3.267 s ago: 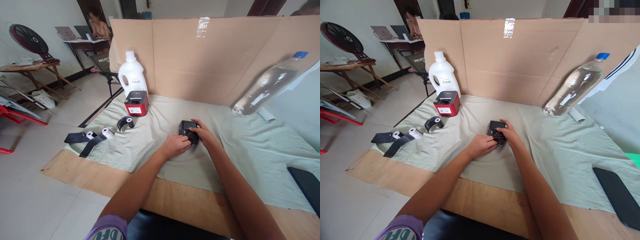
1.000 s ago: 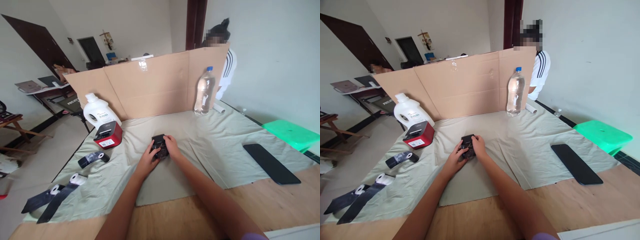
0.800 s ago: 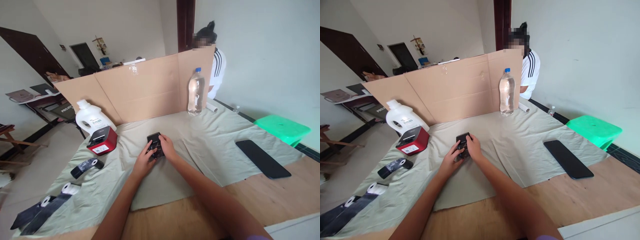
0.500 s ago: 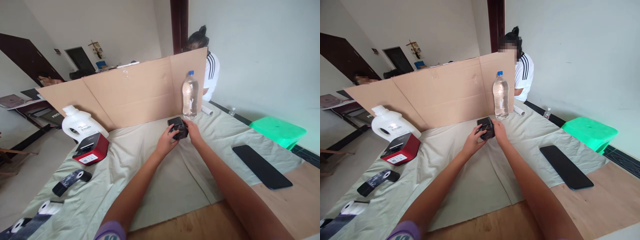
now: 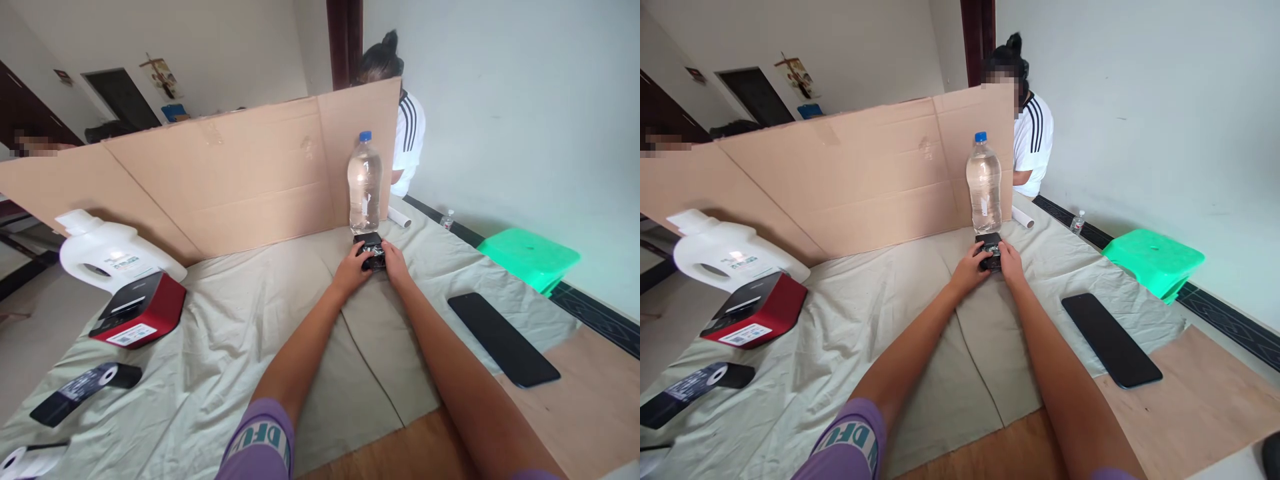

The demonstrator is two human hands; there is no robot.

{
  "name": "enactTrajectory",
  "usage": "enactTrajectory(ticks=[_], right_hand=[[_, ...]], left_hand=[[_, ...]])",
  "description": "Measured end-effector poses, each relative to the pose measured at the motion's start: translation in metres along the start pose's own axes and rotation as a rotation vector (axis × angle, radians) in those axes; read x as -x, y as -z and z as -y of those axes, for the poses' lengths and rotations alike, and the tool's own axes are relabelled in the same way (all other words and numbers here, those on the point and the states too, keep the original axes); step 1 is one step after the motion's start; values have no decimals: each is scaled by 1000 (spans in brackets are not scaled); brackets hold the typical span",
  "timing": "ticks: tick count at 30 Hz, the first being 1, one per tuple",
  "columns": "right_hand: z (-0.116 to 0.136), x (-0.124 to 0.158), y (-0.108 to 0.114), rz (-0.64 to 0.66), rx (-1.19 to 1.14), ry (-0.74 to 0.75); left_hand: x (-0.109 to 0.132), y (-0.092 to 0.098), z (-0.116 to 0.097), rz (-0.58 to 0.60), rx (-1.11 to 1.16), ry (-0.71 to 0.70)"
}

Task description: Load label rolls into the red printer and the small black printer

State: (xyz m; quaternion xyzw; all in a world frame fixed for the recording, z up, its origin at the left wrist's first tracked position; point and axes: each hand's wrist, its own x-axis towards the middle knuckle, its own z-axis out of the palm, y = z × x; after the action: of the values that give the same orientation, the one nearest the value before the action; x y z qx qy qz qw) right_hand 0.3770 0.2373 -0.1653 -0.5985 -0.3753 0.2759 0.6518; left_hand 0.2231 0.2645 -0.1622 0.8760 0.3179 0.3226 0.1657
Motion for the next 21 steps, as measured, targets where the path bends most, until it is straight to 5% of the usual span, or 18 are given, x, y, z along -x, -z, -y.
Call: enactTrajectory(ticks=[4,7,9,12,17,19,21], right_hand=[[5,1,5,53,78,-1],[16,7,6,-51,214,71],[28,15,0,-89,307,221],[51,42,-26,19,353,488],[76,129,-137,434,261,511],[76,169,-202,623,167,398],[74,206,-271,763,57,287]], left_hand=[[8,5,-3,20,-49,14],[31,34,2,-16,-146,-1],[58,73,12,-103,-206,7],[116,162,38,-326,-308,71],[233,329,101,-939,-545,518],[272,373,130,-1096,-464,824],[299,396,157,-1075,-324,1010]])
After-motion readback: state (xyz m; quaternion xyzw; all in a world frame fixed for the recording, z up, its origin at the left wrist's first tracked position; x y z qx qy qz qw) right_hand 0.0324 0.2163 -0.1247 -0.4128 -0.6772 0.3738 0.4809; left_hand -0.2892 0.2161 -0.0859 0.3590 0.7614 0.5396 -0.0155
